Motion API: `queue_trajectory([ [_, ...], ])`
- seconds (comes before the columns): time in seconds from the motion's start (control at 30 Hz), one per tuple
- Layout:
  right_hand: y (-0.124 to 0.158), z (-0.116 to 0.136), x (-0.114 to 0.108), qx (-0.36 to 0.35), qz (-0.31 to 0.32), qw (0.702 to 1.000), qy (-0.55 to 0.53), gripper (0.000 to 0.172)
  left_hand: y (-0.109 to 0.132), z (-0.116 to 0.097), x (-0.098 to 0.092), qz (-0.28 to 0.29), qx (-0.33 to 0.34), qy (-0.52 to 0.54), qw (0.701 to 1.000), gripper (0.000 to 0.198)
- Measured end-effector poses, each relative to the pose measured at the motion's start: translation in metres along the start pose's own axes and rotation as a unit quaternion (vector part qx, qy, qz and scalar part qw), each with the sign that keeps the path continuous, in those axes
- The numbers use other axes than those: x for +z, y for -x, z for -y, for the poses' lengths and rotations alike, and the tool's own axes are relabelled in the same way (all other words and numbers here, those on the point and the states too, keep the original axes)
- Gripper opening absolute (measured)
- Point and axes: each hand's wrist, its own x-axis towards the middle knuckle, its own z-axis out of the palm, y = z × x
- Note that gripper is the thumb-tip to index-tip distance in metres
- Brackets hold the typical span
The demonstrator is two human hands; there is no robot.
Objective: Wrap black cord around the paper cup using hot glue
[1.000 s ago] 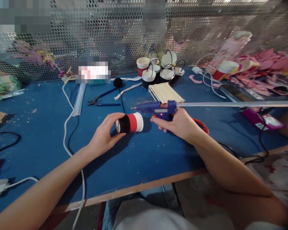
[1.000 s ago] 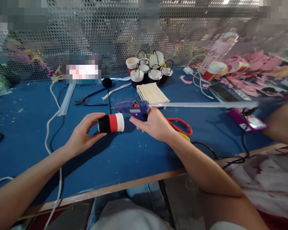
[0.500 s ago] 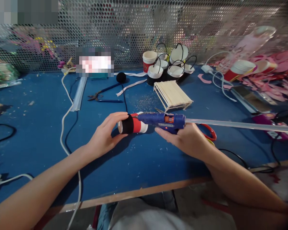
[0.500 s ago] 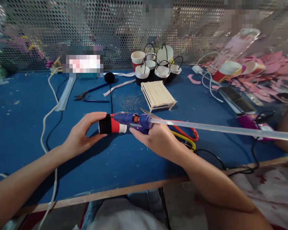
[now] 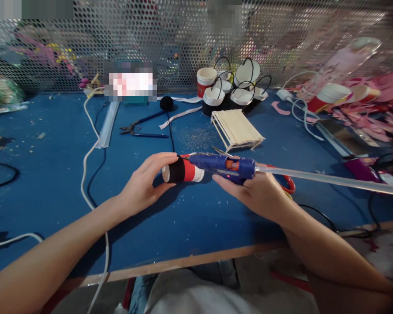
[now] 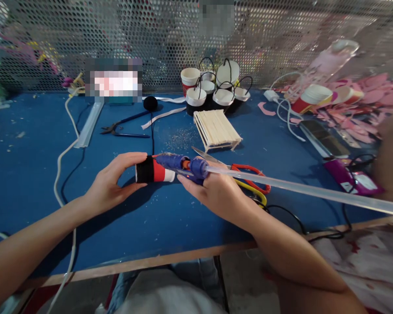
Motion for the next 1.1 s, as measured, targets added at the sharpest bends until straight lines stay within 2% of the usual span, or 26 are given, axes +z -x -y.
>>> queue_trajectory([
  [0.13,0.0026,-0.0018,0.0012,-0.019,0.003,1.000,0.021,0.036,-0.0001,0.0000,-0.0001,-0.005,-0.015,0.000,1.000,0.048],
  [0.33,0.0044,-0.0020,0.0030,-0.024,-0.011,1.000,0.015,0.035,0.0003,0.0001,0.0000,0.004,-0.044,0.030,0.999,0.050],
  [0.47,0.0033,-0.0023,0.0020,-0.059,-0.006,0.998,0.035,0.040,0.0007,-0.0005,-0.0001,0.001,-0.043,0.031,0.999,0.049],
  [0.67,0.0081,-0.0039,0.0039,-0.020,-0.006,0.999,-0.032,0.018,0.0001,-0.0013,-0.0005,0.004,-0.118,0.091,0.989,0.051],
  [0.83,0.0080,0.0004,0.0018,-0.021,0.001,0.999,-0.041,0.019,-0.0001,-0.0045,0.0007,0.001,-0.181,0.170,0.969,0.052],
  [1.1,0.0097,0.0006,0.0000,-0.029,0.011,0.999,-0.035,0.018,0.0001,-0.0032,0.0022,-0.003,-0.210,0.202,0.957,0.051],
])
